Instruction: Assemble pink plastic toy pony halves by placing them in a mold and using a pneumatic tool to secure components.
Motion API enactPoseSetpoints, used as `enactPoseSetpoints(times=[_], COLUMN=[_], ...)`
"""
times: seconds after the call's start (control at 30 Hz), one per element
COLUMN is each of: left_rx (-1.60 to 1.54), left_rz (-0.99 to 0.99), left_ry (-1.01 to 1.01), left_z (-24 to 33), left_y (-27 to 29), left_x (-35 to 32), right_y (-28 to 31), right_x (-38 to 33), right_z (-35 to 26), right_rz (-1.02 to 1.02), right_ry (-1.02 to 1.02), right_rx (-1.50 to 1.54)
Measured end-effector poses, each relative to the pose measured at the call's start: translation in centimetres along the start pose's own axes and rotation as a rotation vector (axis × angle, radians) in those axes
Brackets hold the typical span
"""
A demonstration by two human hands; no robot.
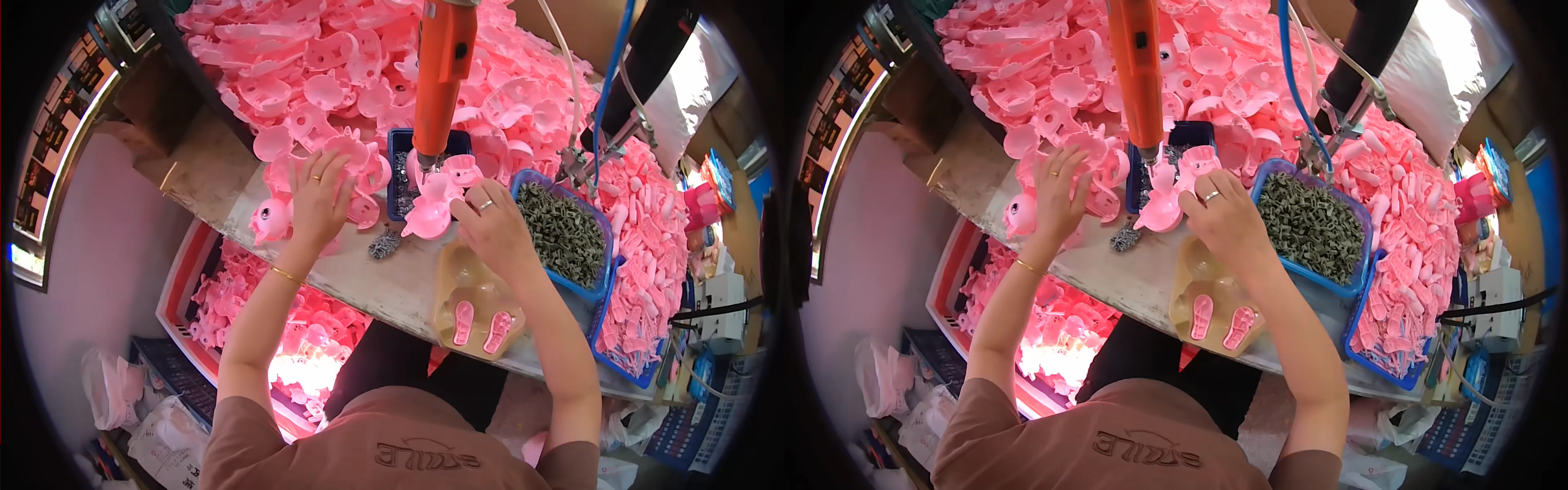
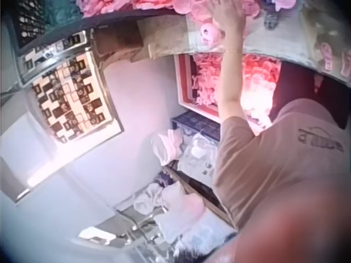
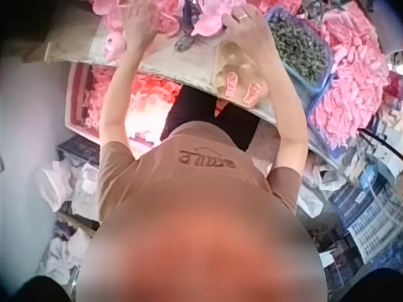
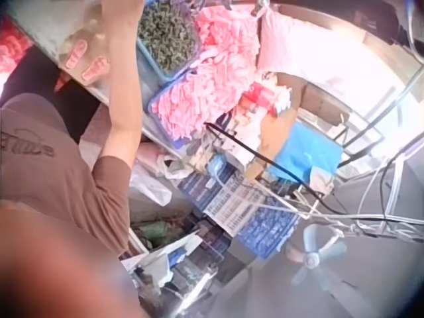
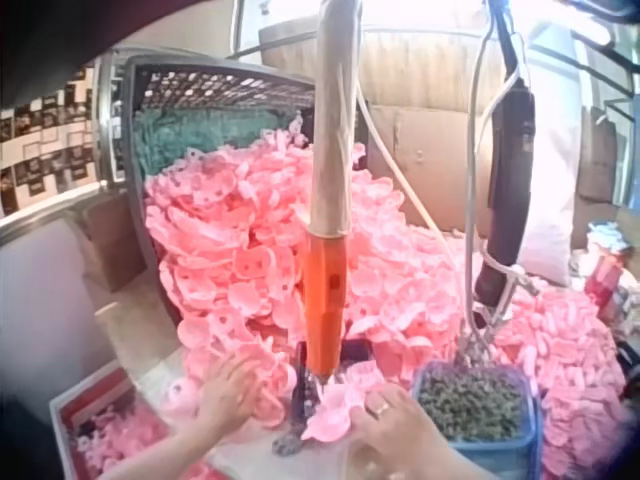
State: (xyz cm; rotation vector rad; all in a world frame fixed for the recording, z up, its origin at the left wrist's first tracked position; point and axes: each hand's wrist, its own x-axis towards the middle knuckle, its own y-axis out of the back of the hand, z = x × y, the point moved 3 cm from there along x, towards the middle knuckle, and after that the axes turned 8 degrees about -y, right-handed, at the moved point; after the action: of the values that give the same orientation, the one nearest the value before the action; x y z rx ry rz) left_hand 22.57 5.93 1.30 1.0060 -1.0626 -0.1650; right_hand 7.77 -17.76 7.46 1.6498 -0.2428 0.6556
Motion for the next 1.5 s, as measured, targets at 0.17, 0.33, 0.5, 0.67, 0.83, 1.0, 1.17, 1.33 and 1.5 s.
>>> enactPoseSetpoints(times=[0.17, 0.33, 0.5, 0.67, 0.83, 1.0, 1.17, 1.33, 1.5], left_rx=[-0.082, -0.046, -0.094, -0.139, -0.219, -0.368, -0.852, -1.967, -2.254], left_rz=[-0.007, 0.01, 0.01, 0.03, 0.1, 0.138, -0.023, -0.282, -0.075], left_ry=[-0.037, -0.016, -0.017, -0.066, -0.074, -0.075, 0.171, 0.68, 0.615], left_z=[7.2, 9.3, 9.8, 11.3, 11.1, 12.0, 14.3, 19.0, 20.1], left_y=[2.1, 1.6, 2.5, 2.3, 2.1, 3.6, 4.8, 3.5, 2.7], left_x=[1.6, 2.6, 1.6, 0.4, -0.3, -0.8, -2.6, -4.4, -6.6], right_y=[2.1, 1.7, 4.1, 6.5, 8.6, 10.0, 12.1, 10.0, 8.7], right_x=[-1.2, -1.5, -3.9, -5.0, -4.9, -6.2, -7.3, -7.0, -7.2], right_z=[-1.7, -2.6, -3.2, -4.6, -2.9, -1.8, -3.4, -7.5, -8.9], right_rz=[-0.011, 0.035, 0.075, 0.059, 0.108, 0.102, 0.166, 0.256, 0.186], right_ry=[-0.002, 0.003, -0.108, -0.122, -0.344, -0.607, -0.617, -0.318, -0.287], right_rx=[0.086, 0.143, 0.072, 0.13, 0.157, 0.379, 0.37, 0.121, 0.137])
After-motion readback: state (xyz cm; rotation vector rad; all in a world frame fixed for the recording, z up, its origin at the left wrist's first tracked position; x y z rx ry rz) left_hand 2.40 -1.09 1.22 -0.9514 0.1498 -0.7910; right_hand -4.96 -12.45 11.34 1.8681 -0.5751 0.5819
